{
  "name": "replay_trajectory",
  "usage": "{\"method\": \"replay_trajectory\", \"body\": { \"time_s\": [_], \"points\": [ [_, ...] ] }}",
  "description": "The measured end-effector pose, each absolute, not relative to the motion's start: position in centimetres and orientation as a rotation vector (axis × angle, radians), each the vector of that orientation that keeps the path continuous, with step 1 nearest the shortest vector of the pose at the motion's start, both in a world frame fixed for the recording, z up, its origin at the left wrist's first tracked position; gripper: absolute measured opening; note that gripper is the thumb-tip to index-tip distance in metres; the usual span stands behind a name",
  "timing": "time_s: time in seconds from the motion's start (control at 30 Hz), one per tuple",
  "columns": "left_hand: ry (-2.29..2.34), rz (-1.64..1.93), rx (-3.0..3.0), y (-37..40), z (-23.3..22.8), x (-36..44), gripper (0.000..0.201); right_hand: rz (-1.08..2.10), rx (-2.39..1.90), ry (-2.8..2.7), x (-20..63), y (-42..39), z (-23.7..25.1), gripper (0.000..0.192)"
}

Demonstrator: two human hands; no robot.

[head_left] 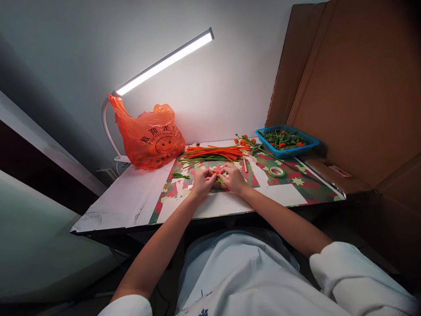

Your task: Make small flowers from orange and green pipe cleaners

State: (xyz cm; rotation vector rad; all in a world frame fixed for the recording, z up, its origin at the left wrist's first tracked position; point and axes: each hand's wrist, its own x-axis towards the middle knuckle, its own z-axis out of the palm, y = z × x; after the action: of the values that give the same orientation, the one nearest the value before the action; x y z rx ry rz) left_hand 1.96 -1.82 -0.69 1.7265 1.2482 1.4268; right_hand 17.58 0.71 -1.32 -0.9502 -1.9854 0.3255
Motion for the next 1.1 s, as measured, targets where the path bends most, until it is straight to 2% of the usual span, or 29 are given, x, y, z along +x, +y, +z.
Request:
{"method": "replay_trajectory", "body": {
  "time_s": [0.2, 0.4, 0.6, 0.7, 0.8, 0.93, 1.1],
  "points": [
    [1.288, 1.382, 1.771, -2.0, -0.9, 1.9, 0.024, 0.285, -1.06, -2.162, 17.2, 0.6, -1.2, 0.025],
    [1.146, 1.232, 1.833, -1.7, -1.3, 1.7, 0.026, 0.566, -0.976, -2.098, 17.4, 1.0, -1.3, 0.034],
    [1.082, 1.204, 2.028, -1.5, -1.2, 1.6, 0.018, 0.625, -0.837, -2.135, 17.6, 1.0, -1.4, 0.028],
    [1.095, 1.257, 1.999, -1.7, -0.9, 1.7, 0.022, 0.59, -0.814, -2.124, 17.6, 1.0, -1.4, 0.026],
    [1.105, 1.284, 1.728, -1.8, -0.6, 1.9, 0.026, 0.517, -0.803, -2.043, 17.6, 1.0, -1.2, 0.027],
    [0.979, 1.198, 1.375, -1.8, -0.2, 2.0, 0.041, 0.423, -0.799, -1.942, 17.7, 0.9, -0.9, 0.026],
    [0.92, 1.274, 1.382, -1.7, -0.4, 1.7, 0.045, 0.433, -0.825, -1.912, 17.7, 0.8, -0.8, 0.026]
  ]
}}
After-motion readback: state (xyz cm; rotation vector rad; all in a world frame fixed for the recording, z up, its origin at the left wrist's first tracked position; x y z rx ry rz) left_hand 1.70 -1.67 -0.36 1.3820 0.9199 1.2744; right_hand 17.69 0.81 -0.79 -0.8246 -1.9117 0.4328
